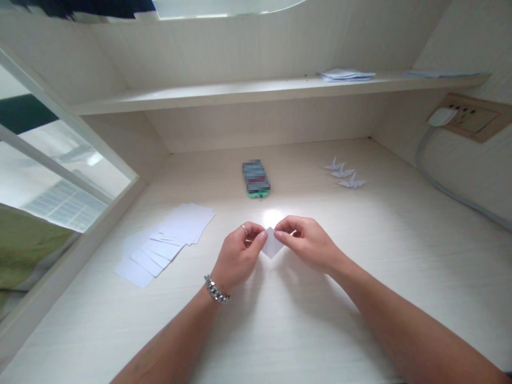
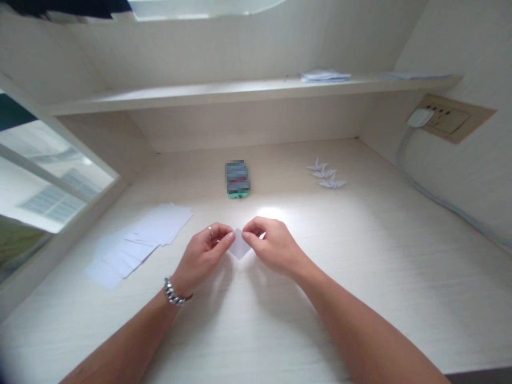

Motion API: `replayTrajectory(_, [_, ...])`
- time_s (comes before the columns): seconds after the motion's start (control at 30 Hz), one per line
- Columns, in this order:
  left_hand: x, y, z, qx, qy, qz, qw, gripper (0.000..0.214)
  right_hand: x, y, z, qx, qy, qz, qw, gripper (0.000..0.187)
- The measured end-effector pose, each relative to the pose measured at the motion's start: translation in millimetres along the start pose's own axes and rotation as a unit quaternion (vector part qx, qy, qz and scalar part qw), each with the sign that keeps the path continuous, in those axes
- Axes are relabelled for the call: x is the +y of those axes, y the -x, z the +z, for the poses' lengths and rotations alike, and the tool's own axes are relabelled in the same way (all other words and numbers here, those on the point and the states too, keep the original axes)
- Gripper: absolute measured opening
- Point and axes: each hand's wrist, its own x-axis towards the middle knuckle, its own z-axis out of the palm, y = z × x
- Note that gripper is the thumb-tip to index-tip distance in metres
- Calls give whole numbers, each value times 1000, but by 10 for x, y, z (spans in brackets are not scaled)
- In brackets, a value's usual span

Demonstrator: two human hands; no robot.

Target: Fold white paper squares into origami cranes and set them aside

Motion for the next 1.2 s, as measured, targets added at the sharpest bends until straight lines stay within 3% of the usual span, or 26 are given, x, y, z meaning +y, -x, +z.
replayTrajectory(0.2, [4, 2, -5, -19, -15, 7, 1000, 16, 34, -15, 12, 9, -52, 5, 999, 12])
replayTrajectory(0.37, [-29, -36, -76, 20, 4, -13, 1000, 17, 114, -95, -68, 103, -184, 64, 975, 19])
replayTrajectory(0.47, [-21, -33, -41, 20, 80, -29, 996, 21, 123, -109, -45, 134, -227, 99, 960, 23])
replayTrajectory(0.6, [11, -10, 73, -23, 184, -69, 980, 26, 117, -88, 57, 108, -245, 105, 958, 25])
replayTrajectory(0.87, [-27, -52, 27, 72, 198, -87, 974, 23, 100, -44, 88, -19, -158, 63, 985, 16])
replayTrajectory(1.07, [2, -44, 13, 74, 183, -66, 978, 20, 73, -29, 84, -6, -125, 78, 989, 14])
replayTrajectory(1.2, [16, -16, 17, 37, 127, -43, 990, 13, 109, -38, 53, -2, -145, 55, 988, 18])
